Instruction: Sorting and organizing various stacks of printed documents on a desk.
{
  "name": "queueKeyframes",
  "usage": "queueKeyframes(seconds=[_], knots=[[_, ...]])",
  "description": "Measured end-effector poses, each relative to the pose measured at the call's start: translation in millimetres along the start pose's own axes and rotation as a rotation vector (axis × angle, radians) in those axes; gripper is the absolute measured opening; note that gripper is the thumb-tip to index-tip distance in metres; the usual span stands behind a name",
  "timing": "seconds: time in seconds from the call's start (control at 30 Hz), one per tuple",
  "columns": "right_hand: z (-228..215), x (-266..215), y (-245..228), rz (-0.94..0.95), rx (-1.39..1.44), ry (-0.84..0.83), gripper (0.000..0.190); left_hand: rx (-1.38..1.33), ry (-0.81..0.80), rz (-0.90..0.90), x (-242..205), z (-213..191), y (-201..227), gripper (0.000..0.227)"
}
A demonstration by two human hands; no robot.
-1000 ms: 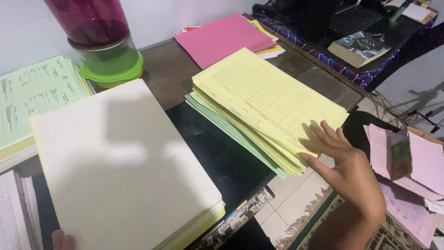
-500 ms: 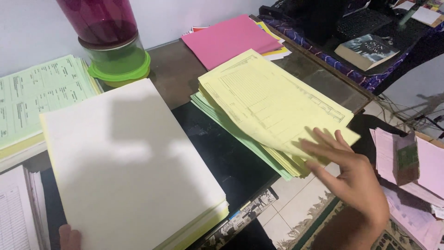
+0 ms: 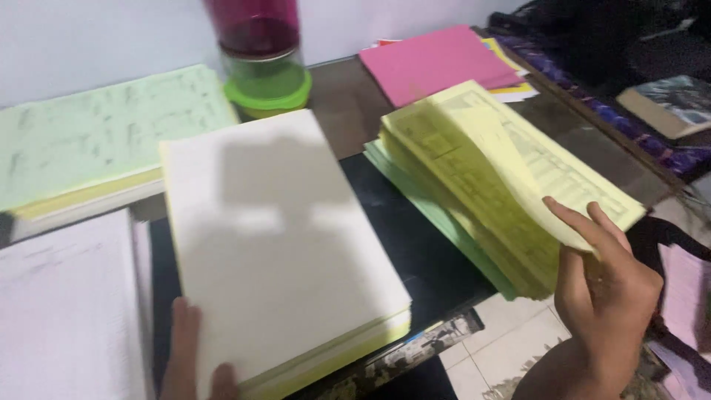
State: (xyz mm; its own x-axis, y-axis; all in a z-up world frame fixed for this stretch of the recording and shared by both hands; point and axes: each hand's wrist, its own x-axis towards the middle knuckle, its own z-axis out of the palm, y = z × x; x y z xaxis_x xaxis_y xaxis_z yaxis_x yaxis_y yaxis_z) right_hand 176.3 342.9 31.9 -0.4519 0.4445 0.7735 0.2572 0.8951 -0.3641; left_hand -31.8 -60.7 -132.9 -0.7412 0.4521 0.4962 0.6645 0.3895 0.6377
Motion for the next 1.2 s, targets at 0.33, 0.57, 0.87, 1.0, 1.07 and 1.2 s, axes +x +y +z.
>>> queueKeyframes(seconds=[0.33,0.57,0.87,1.0,1.07,1.2], knots=[[76,23,-99,-0.224,0.023,-0.866,0.12,-0.058,0.094,-0.142,60,-10,105,0.067],[108,-8,-130,-0.843,0.253,-0.727,0.068,-0.169,0.06,-0.137,59,-18,107,0.079],[100,-6,-150,-0.766,0.234,-0.781,0.055,-0.188,0.051,-0.09,60,-20,111,0.075],[101,-7,-151,-0.767,0.186,-0.807,0.058,-0.182,0.034,-0.159,59,-21,112,0.105],[99,-5,-149,-0.761,0.182,-0.825,0.059,-0.193,0.028,-0.146,59,-21,111,0.11],[76,19,-157,-0.456,0.127,-0.843,0.083,-0.199,0.014,-0.143,58,-20,107,0.097]])
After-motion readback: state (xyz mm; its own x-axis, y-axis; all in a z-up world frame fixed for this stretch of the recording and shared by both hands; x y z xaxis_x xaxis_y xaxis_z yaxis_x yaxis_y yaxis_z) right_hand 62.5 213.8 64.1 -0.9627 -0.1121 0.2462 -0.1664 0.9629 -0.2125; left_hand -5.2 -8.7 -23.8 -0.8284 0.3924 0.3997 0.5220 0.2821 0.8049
